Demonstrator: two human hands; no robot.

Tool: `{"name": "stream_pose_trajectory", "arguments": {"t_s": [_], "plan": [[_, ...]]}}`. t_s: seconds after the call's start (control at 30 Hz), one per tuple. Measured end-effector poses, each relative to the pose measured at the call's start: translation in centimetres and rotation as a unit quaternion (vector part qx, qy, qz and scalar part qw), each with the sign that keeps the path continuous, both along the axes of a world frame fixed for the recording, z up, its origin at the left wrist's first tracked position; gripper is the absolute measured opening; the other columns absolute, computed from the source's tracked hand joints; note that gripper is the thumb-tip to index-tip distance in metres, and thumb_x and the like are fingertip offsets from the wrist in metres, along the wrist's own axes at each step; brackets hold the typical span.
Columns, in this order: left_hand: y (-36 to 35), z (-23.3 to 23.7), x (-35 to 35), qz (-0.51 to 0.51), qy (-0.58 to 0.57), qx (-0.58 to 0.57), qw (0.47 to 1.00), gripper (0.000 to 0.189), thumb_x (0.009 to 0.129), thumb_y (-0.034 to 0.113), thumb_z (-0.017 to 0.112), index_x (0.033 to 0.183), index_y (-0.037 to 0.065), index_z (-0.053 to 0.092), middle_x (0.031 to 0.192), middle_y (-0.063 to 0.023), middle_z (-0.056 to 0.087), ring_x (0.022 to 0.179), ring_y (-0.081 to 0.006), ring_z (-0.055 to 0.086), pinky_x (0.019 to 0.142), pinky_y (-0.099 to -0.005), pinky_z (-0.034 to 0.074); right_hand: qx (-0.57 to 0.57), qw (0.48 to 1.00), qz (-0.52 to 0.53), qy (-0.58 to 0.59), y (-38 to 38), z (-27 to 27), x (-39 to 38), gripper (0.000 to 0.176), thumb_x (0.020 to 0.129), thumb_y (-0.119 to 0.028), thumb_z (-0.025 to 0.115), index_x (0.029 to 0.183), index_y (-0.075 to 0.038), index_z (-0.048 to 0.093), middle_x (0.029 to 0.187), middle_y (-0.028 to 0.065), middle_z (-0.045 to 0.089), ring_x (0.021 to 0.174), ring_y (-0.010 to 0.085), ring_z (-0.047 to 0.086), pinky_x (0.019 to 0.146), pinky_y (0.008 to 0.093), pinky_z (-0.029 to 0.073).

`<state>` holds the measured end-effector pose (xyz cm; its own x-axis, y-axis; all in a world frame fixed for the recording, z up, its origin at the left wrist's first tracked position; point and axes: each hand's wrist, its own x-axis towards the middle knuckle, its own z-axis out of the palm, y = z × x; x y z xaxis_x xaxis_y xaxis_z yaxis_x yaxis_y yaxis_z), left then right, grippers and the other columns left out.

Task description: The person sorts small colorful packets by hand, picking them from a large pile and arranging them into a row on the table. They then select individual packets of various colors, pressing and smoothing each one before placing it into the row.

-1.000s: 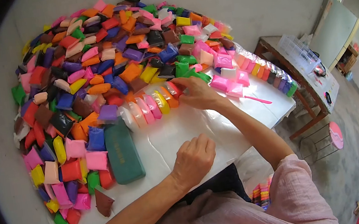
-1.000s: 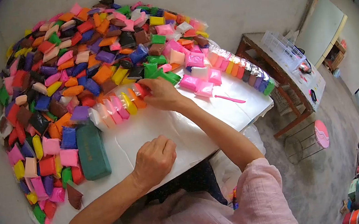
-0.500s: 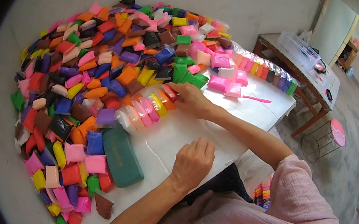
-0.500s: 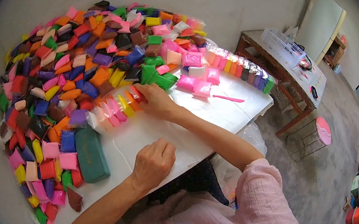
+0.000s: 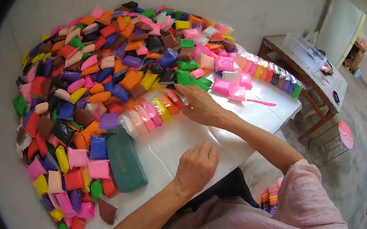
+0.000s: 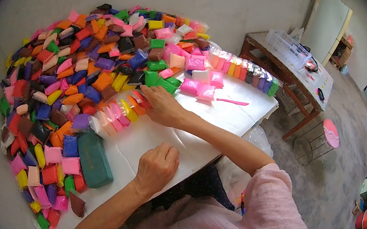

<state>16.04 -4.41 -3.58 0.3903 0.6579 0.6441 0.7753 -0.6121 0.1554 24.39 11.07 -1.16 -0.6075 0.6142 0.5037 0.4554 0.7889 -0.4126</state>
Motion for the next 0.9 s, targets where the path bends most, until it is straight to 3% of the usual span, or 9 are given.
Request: {"name": "stream_pose_trajectory", "arguments": {"t_s": [0.13,0.23,0.33,0.47,0.57,0.73,0.9], "plan": [[0.1,-0.2,-0.1,0.003,0.005,-0.005,1.000,0.012,0.074,0.006,0.067,0.076,0.004,0.055,0.074,-0.0096,0.050,0.060,-0.0243,0.057,0.055,-0.0343,0.048,0.063,0.998,-0.020,-0.008,-1.4,1.0,1.8,0.046,0.079,-0.006,0.063,0.124,-0.002,0.055,0.109,0.0186,0.060,0.101,0.0335,0.058,0.088,0.0410,0.047],[0.0,-0.4,-0.1,0.010,0.004,-0.024,1.000,0.011,0.076,0.007,0.066,0.077,0.004,0.056,0.076,-0.0103,0.052,0.061,-0.0251,0.058,0.055,-0.0350,0.049,0.014,0.995,-0.065,-0.080,-2.3,1.6,3.2,0.028,0.079,-0.007,0.062,0.106,-0.003,0.063,0.102,0.0147,0.062,0.096,0.0312,0.059,0.082,0.0412,0.047],[0.1,-0.4,-0.1,0.015,-0.018,-0.052,0.998,0.010,0.079,0.008,0.065,0.078,0.003,0.057,0.077,-0.0109,0.053,0.063,-0.0269,0.059,0.056,-0.0365,0.050,0.040,0.997,-0.044,-0.054,-2.5,0.5,4.4,0.014,0.079,-0.008,0.062,0.091,-0.003,0.066,0.089,0.0117,0.063,0.086,0.0299,0.061,0.074,0.0414,0.048],[0.2,0.2,-0.2,0.000,-0.057,-0.065,0.996,0.009,0.081,0.008,0.064,0.078,0.003,0.057,0.078,-0.0114,0.054,0.063,-0.0296,0.059,0.057,-0.0384,0.050,0.072,0.995,-0.058,-0.044,-3.7,-0.3,5.6,0.010,0.079,-0.009,0.062,0.087,-0.005,0.066,0.081,0.0111,0.063,0.076,0.0298,0.063,0.066,0.0413,0.050],[0.1,0.6,-0.1,0.001,-0.055,-0.081,0.995,0.008,0.082,0.009,0.063,0.079,0.003,0.058,0.078,-0.0118,0.054,0.063,-0.0308,0.059,0.057,-0.0391,0.049,0.058,0.996,-0.057,-0.046,-4.5,-1.5,6.1,0.013,0.080,-0.009,0.060,0.090,-0.005,0.065,0.087,0.0117,0.063,0.081,0.0299,0.063,0.067,0.0411,0.050],[0.0,0.6,-0.2,0.012,-0.060,-0.095,0.994,0.006,0.082,0.009,0.063,0.082,0.004,0.060,0.079,-0.0120,0.054,0.064,-0.0315,0.059,0.057,-0.0393,0.048,0.107,0.990,-0.071,-0.054,-5.6,-3.3,5.6,0.010,0.078,-0.007,0.059,0.085,-0.002,0.054,0.086,0.0130,0.051,0.073,0.0299,0.059,0.058,0.0392,0.051],[-0.4,0.7,-0.4,0.017,-0.060,-0.086,0.994,0.010,0.084,0.010,0.062,0.078,0.005,0.055,0.078,-0.0118,0.052,0.062,-0.0304,0.059,0.057,-0.0399,0.049,0.093,0.992,-0.072,-0.037,-5.3,-3.7,5.7,0.010,0.079,-0.007,0.059,0.087,-0.002,0.055,0.087,0.0138,0.052,0.075,0.0308,0.060,0.061,0.0399,0.051]]}}
